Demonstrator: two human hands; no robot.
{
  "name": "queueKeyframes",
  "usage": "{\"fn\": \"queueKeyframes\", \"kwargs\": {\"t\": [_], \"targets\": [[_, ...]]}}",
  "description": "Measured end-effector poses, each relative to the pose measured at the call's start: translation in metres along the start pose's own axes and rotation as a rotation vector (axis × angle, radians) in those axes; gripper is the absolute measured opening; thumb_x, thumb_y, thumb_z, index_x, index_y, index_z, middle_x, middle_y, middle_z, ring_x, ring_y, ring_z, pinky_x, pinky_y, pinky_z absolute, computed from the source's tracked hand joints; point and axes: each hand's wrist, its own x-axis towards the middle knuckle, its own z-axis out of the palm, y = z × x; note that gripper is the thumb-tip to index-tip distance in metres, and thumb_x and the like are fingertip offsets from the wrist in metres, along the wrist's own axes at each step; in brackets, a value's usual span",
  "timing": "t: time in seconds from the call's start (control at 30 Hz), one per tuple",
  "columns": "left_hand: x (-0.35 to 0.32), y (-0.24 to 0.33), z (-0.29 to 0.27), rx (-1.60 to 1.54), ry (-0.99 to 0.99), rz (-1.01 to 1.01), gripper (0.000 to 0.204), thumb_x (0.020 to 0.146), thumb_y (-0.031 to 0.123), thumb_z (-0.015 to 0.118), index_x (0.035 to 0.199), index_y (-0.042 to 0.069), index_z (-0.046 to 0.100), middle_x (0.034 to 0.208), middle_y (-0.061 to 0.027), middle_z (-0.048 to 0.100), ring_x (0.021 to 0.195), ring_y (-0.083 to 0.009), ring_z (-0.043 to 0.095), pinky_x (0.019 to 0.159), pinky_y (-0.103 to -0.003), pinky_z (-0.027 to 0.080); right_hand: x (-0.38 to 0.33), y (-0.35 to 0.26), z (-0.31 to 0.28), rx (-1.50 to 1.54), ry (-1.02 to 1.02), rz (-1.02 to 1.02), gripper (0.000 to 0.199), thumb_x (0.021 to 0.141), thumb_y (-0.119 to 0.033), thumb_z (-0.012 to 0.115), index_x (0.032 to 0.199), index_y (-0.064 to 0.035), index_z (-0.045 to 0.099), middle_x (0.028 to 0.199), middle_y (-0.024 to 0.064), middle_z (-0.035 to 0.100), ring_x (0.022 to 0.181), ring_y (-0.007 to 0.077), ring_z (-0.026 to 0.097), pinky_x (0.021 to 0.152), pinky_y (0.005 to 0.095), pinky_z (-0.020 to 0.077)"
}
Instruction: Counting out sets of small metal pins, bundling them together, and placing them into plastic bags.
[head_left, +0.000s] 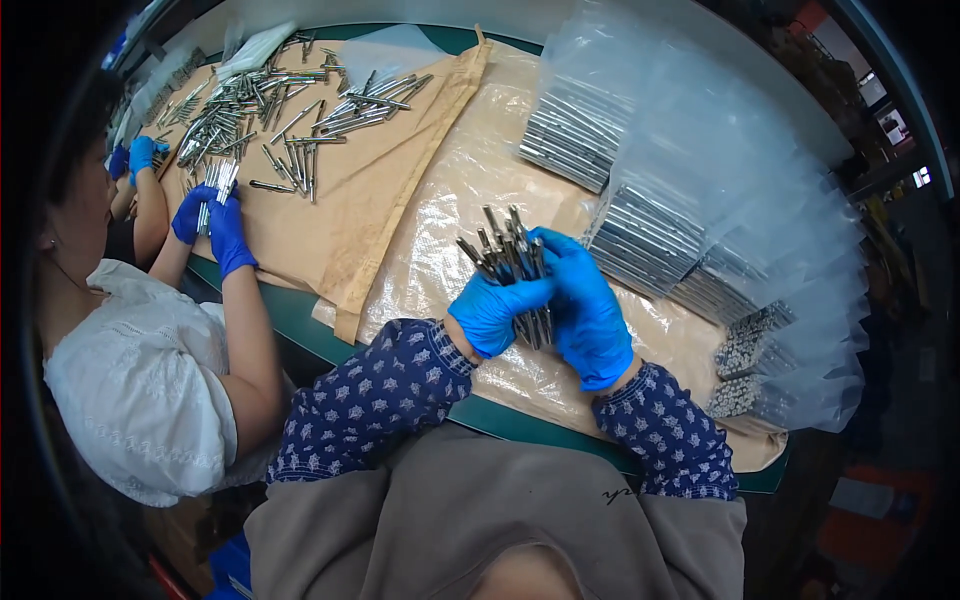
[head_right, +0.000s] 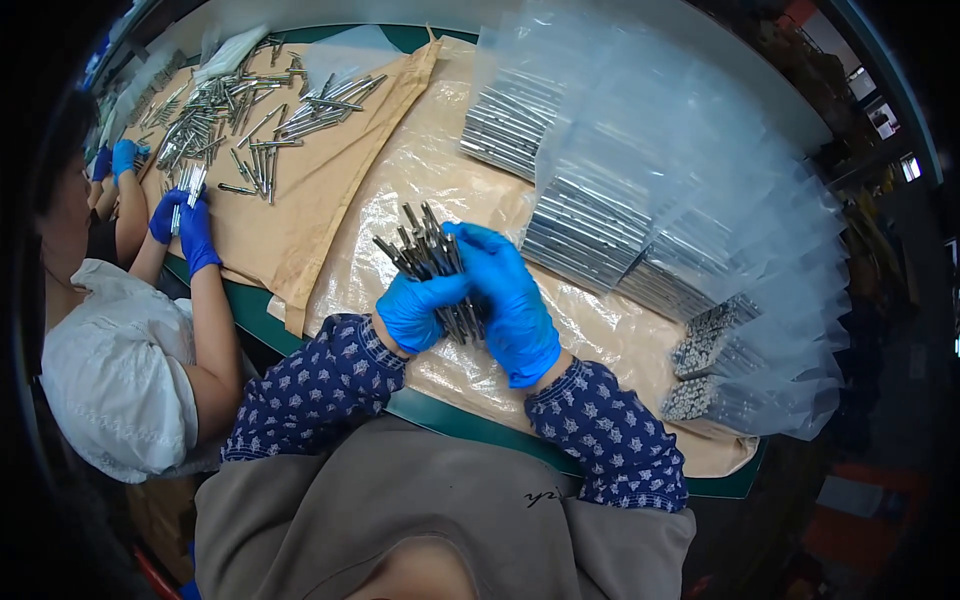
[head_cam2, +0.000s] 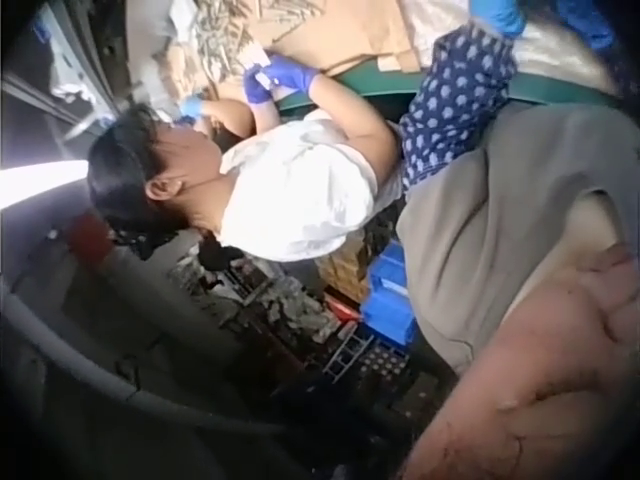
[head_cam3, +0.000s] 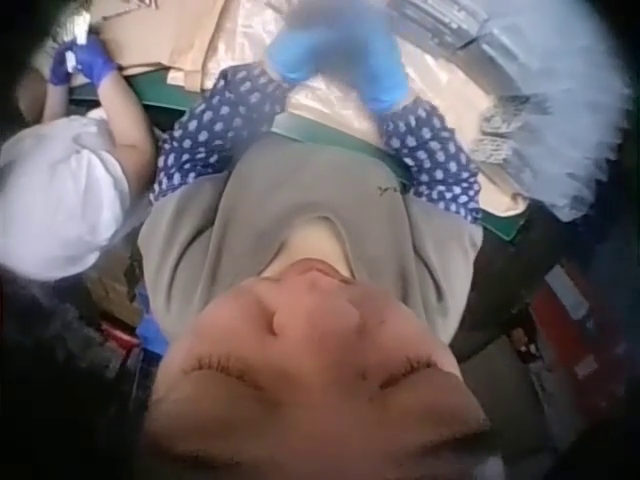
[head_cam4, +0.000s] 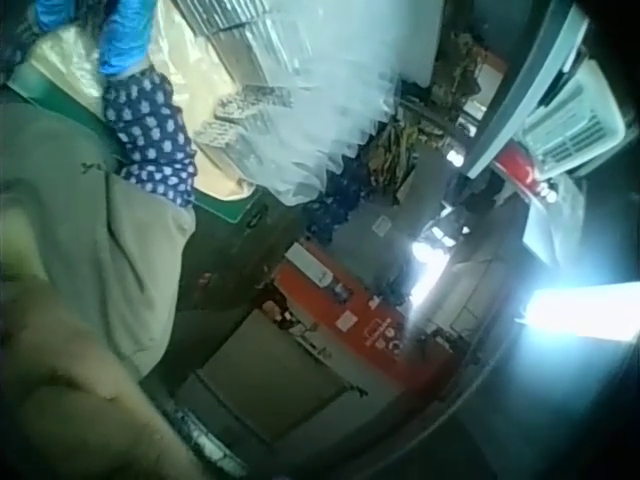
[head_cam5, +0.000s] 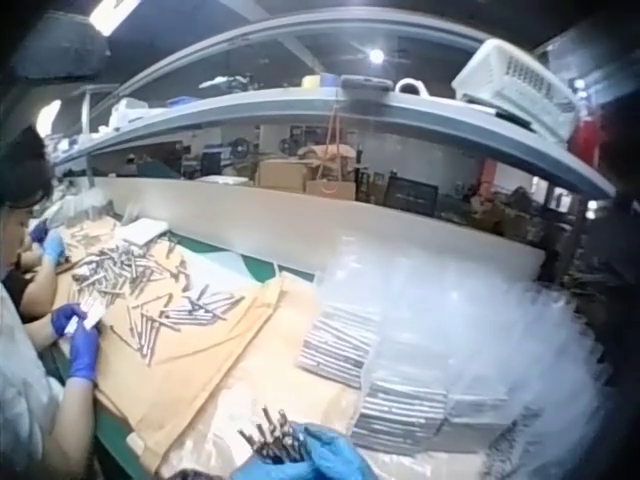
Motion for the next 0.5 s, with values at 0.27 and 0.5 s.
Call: {"fn": "queueKeyframes", "kwargs": {"t": [0.27,0.5], "targets": [[0.014,-0.009,0.009,0.724,-0.334,0.272,0.05,0.069,0.007,0.075,0.113,0.005,0.052,0.108,-0.0065,0.058,0.101,-0.0163,0.055,0.083,-0.029,0.048,-0.002,-0.026,-0.023,-0.863,-0.316,-0.553,0.069,0.069,-0.027,0.078,0.127,-0.0064,0.045,0.131,0.0113,0.047,0.128,0.0269,0.036,0.107,0.0408,0.0262],[0.02,-0.024,-0.02,0.868,-0.387,0.189,0.057,0.071,0.011,0.073,0.122,0.008,0.049,0.123,-0.0089,0.051,0.113,-0.0242,0.05,0.096,-0.033,0.042,0.008,-0.027,-0.037,-1.036,-0.51,-0.658,0.029,0.072,-0.029,0.074,0.097,-0.0182,0.064,0.109,0.0055,0.063,0.118,0.0262,0.05,0.111,0.0498,0.0136]]}}
